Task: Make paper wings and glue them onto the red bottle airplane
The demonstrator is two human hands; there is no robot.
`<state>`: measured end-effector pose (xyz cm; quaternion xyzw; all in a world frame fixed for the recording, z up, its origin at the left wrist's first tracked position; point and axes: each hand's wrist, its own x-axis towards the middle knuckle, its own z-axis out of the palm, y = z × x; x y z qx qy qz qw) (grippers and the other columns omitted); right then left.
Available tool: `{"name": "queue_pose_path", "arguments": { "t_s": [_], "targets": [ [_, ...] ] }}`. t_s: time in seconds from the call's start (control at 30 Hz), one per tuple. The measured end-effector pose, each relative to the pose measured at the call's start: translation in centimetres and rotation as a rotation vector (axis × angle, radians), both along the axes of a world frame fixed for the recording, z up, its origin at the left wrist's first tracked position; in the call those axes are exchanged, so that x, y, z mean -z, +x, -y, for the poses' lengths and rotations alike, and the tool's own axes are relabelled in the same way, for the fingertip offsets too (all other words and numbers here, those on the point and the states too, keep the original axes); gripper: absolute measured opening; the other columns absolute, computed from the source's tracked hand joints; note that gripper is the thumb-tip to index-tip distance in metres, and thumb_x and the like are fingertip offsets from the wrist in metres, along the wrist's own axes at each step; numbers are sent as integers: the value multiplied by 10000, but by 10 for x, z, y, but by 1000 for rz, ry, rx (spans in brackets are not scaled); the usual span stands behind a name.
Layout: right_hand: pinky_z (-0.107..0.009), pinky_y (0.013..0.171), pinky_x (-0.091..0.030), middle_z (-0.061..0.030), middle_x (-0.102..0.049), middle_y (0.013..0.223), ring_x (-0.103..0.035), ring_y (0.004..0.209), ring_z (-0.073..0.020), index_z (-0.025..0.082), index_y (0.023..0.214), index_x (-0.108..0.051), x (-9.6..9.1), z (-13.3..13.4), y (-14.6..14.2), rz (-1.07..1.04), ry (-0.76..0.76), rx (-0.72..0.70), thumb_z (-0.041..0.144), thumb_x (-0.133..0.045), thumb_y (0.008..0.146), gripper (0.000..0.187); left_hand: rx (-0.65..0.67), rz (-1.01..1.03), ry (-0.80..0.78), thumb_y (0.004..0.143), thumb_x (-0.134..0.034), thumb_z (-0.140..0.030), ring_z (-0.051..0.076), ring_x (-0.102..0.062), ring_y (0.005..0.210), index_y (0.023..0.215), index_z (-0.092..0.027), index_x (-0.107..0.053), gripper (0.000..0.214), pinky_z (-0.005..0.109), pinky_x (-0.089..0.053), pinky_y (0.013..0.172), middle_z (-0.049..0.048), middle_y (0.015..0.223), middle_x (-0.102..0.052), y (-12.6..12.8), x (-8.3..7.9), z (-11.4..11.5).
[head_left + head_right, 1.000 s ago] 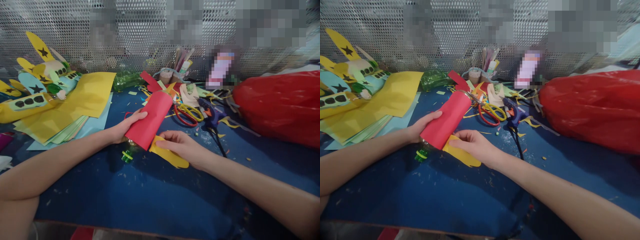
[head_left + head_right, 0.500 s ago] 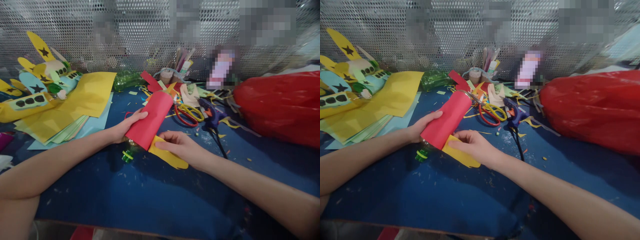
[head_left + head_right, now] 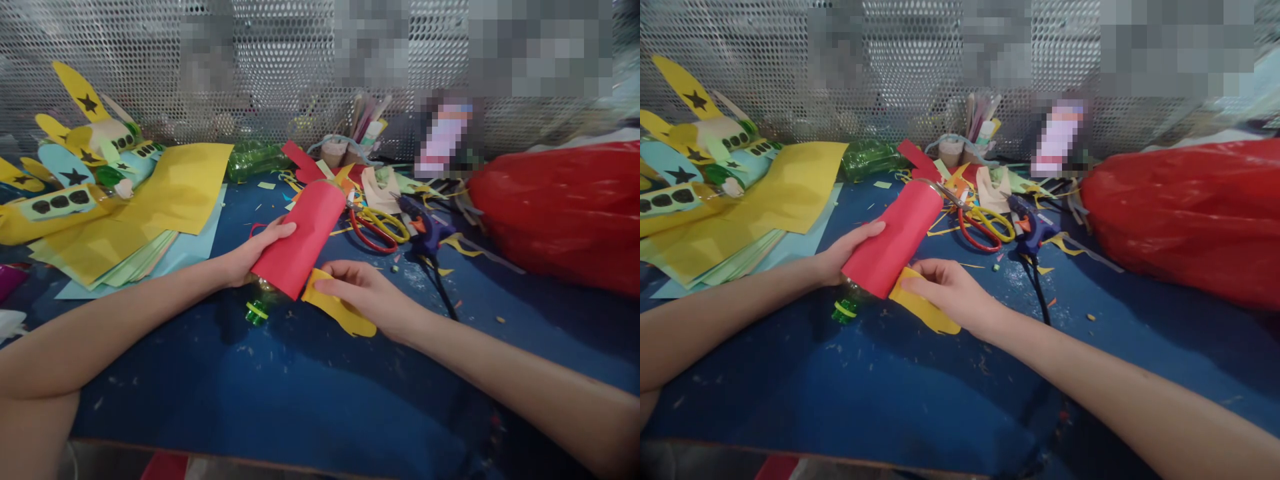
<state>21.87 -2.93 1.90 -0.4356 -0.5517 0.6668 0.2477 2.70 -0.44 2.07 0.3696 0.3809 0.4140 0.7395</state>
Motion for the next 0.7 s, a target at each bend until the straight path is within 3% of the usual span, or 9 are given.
{"name": "queue_pose_path", "arguments": {
  "t_s": [0.7],
  "targets": [
    [-194, 462, -412, 4, -661, 629, -561, 499, -85, 175, 705, -672, 0, -1, 0, -29, -114, -21, 461, -795, 608, 326, 33, -39, 60, 814, -636, -415, 194, -685, 749, 1355, -202, -406, 624, 274, -525, 649, 77, 907, -725, -1, 3, 0]
  ]
}}
